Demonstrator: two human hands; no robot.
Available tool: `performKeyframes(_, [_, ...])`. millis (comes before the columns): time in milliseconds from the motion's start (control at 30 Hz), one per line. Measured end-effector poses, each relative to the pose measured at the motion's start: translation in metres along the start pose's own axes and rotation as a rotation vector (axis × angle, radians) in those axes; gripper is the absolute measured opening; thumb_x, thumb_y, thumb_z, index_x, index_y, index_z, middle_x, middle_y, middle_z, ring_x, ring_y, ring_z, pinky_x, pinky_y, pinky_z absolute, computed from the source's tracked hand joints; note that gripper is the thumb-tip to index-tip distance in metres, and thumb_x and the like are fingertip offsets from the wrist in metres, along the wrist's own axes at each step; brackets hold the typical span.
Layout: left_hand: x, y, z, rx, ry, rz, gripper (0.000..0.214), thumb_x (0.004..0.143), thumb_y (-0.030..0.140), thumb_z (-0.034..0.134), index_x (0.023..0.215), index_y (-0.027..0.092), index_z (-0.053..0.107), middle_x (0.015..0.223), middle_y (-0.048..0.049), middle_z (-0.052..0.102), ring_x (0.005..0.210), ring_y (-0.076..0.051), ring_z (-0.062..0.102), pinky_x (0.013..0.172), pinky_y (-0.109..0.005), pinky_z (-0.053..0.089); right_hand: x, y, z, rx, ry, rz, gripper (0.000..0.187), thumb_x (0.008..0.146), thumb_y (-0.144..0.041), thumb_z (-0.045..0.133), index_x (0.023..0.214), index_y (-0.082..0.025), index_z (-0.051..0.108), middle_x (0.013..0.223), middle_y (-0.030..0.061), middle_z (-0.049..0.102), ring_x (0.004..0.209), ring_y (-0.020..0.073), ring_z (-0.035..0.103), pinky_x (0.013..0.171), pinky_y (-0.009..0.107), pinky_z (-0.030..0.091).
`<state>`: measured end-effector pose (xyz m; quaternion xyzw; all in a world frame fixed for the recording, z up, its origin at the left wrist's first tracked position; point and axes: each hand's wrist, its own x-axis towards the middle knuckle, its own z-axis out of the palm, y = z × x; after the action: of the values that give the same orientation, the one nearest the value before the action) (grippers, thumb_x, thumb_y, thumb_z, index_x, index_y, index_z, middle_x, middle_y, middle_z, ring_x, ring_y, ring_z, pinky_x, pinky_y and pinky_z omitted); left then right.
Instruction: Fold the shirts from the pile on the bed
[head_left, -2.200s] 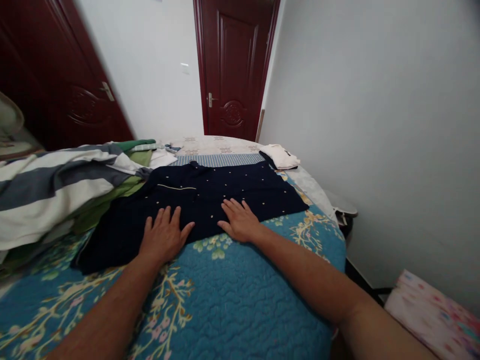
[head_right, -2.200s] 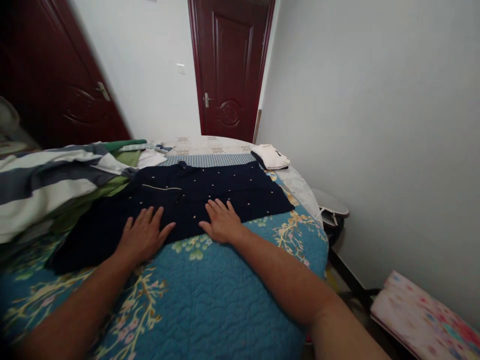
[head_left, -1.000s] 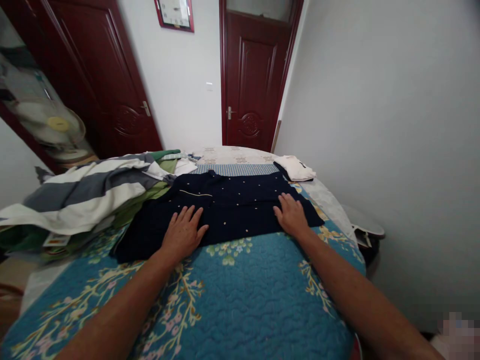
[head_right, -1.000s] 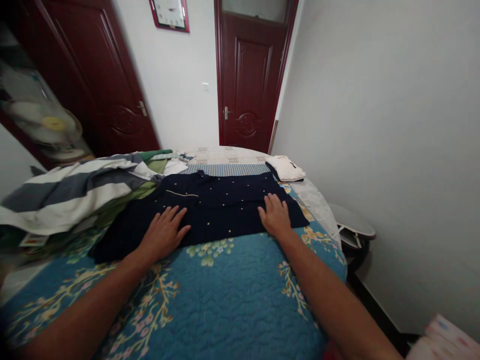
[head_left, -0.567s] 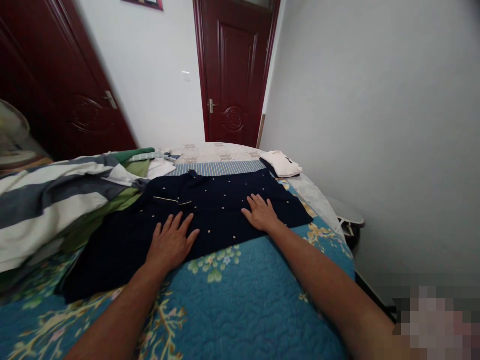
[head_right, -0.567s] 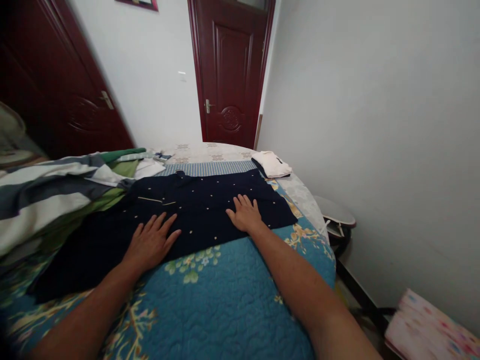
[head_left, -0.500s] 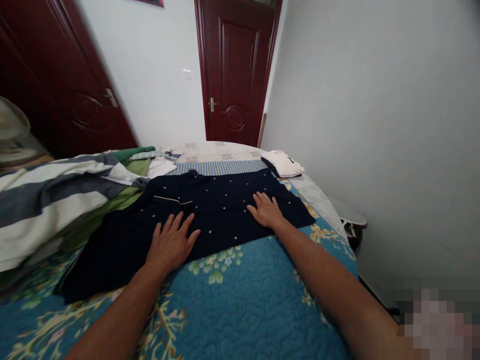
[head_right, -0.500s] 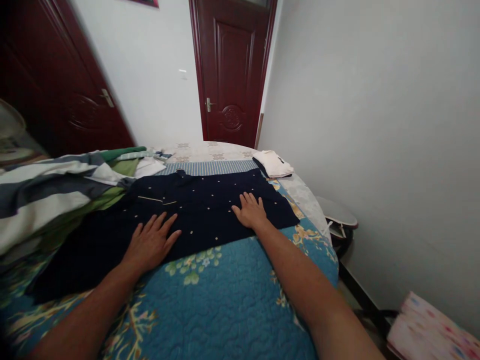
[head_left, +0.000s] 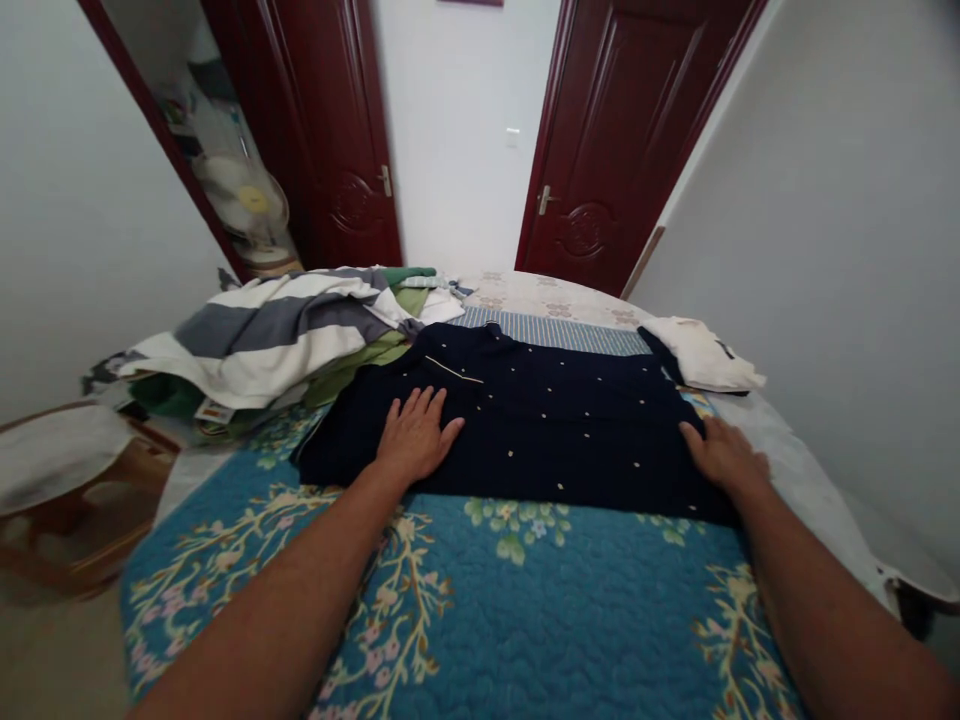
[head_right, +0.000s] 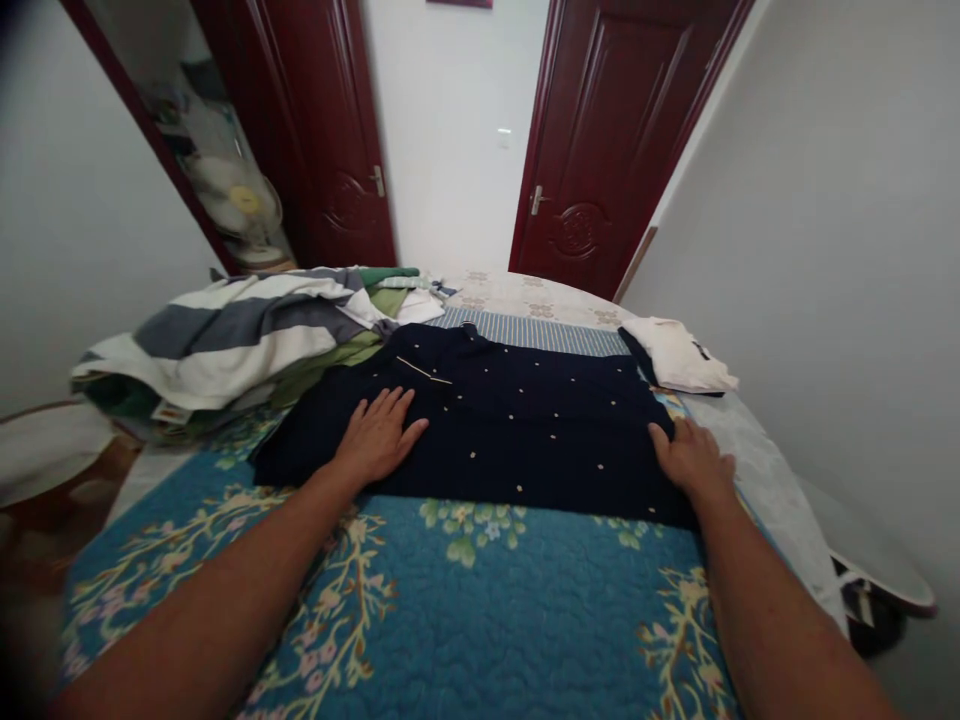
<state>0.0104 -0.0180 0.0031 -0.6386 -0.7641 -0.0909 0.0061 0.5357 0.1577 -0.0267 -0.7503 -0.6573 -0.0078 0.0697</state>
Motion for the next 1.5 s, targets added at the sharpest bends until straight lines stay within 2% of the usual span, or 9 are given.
performKeyframes(200, [0.007,-0.014,0.005,0.015,0.103,-0.152,0.08,0.106,0.065,0.033,0.162,0.009,0.049,0.171,-0.023,0.041,0.162,-0.041,0.031,0.131,-0.065,0.021,-0.001,0.002,0.001,-0.006,0.017,0.035,0.08,0.105,-0.067,0.021,0.146,-0.012,0.061,0.153,0.0268,0.057,0.143,0.0468,0.052,0.112,0.076,0.04])
performKeyframes(367, [0.013,-0.032,0.007,-0.087,0.157,-0.09,0.073,0.104,0.062,0.045,0.156,0.012,0.055,0.166,-0.0226,0.049,0.158,-0.04,0.039,0.131,-0.062,0.023,0.001,0.003,0.0,-0.018,0.006,0.054,0.078,0.104,-0.066,0.023,0.144,-0.012,0.064,0.15,0.0278,0.059,0.139,0.0483,0.055,0.109,0.075,0.043])
performKeyframes(567, [0.016,-0.045,0.004,-0.308,0.427,-0.023,0.045,0.105,0.044,0.053,0.135,0.013,0.068,0.136,-0.018,0.071,0.133,-0.03,0.064,0.12,-0.046,0.046,-0.01,-0.006,-0.008,0.034,0.057,0.129,0.079,0.103,-0.065,0.027,0.136,-0.01,0.072,0.135,0.0318,0.068,0.128,0.0489,0.064,0.103,0.069,0.05])
performKeyframes(700, [0.001,-0.045,-0.003,-0.25,0.5,0.101,0.032,0.105,0.034,0.052,0.122,0.016,0.072,0.128,-0.0165,0.072,0.13,-0.029,0.064,0.119,-0.047,0.049,-0.015,-0.008,-0.011,0.048,0.071,0.164,0.077,0.103,-0.062,0.027,0.13,-0.009,0.076,0.128,0.032,0.071,0.123,0.0469,0.068,0.101,0.061,0.053])
performKeyframes(867, [-0.019,-0.052,-0.011,-0.169,0.449,0.178,0.037,0.108,0.028,0.042,0.125,0.017,0.072,0.126,-0.0149,0.074,0.13,-0.026,0.063,0.118,-0.041,0.049,-0.019,-0.011,-0.016,0.06,0.123,0.145,0.074,0.105,-0.055,0.026,0.126,-0.007,0.078,0.125,0.0337,0.071,0.12,0.0479,0.069,0.099,0.061,0.054])
performKeyframes(1067, [-0.013,-0.066,-0.008,-0.167,0.317,0.074,0.042,0.106,0.025,0.039,0.129,0.018,0.074,0.125,-0.0132,0.076,0.123,-0.027,0.067,0.112,-0.041,0.053,-0.032,-0.02,-0.028,-0.013,0.27,0.065,0.066,0.107,-0.044,0.026,0.121,-0.008,0.079,0.116,0.029,0.075,0.112,0.0411,0.071,0.095,0.053,0.056])
performKeyframes(1333, [-0.01,-0.07,-0.006,-0.156,0.276,0.039,0.045,0.103,0.02,0.039,0.131,0.018,0.074,0.127,-0.0114,0.076,0.124,-0.027,0.066,0.112,-0.039,0.051,-0.05,0.003,-0.033,-0.092,0.237,0.084,0.066,0.108,-0.042,0.025,0.115,-0.005,0.078,0.112,0.0291,0.074,0.106,0.0375,0.071,0.093,0.047,0.053])
performKeyframes(1433, [-0.009,-0.07,-0.006,-0.162,0.289,0.043,0.042,0.103,0.024,0.042,0.128,0.018,0.074,0.125,-0.0123,0.076,0.123,-0.029,0.066,0.111,-0.042,0.052,-0.066,-0.003,-0.041,-0.08,0.344,0.027,0.06,0.107,-0.04,0.029,0.12,-0.005,0.076,0.116,0.0276,0.073,0.112,0.0376,0.067,0.099,0.048,0.05])
performKeyframes(1500, [-0.008,-0.069,-0.005,-0.165,0.293,0.045,0.041,0.102,0.026,0.044,0.127,0.018,0.075,0.124,-0.013,0.076,0.123,-0.03,0.066,0.11,-0.043,0.052,-0.08,-0.023,-0.046,-0.048,0.391,-0.088,0.056,0.107,-0.038,0.032,0.131,-0.005,0.071,0.128,0.0268,0.07,0.125,0.0376,0.061,0.11,0.051,0.045])
